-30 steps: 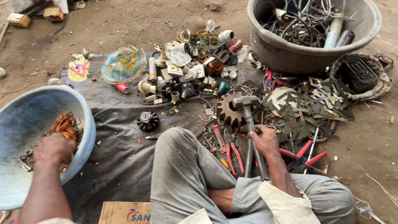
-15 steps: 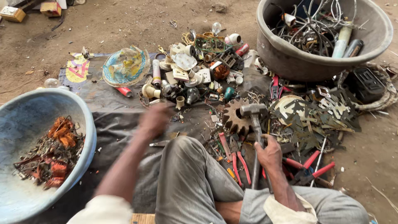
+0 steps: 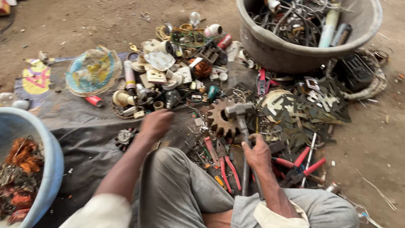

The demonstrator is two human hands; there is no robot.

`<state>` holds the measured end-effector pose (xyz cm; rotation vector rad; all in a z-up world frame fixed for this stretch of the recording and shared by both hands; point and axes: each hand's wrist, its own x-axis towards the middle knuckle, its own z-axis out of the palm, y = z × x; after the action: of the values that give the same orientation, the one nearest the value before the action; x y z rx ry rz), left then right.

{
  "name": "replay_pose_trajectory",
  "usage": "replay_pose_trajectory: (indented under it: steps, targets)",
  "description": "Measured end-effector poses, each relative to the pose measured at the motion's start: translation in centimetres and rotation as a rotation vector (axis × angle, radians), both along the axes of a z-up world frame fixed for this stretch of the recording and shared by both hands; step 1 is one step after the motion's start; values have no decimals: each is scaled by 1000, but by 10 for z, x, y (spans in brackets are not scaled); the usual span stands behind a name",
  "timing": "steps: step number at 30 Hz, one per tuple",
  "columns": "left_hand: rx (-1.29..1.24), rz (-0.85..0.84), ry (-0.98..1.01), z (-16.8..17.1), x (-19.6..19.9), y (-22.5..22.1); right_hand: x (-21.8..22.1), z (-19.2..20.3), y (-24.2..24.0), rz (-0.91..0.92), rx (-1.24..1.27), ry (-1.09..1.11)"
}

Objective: The person uses pliers and a hammer to separate a copper coil from a metal gear while sitting on a ground-level workspace surrounded by scrap electrical parts.

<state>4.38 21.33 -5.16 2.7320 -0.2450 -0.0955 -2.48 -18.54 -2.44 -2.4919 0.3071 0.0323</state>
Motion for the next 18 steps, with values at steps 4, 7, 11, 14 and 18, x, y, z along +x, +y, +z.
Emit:
replay_pose_trajectory:
  steps: [4, 7, 11, 14, 18]
  targets:
    - [230, 187, -324, 16, -88, 113, -1, 1, 2, -43, 38, 57]
    - [444, 382, -496, 48, -164, 226, 1, 1, 2, -33, 55, 39]
    - [521, 654, -136, 35, -210, 286, -3, 6, 3, -29, 70, 113]
    - [570, 864, 143, 53, -229, 299, -9, 9, 2, -16, 95, 155]
    - [565, 774, -285, 86, -199, 194, -14, -1, -3, 8, 86, 46]
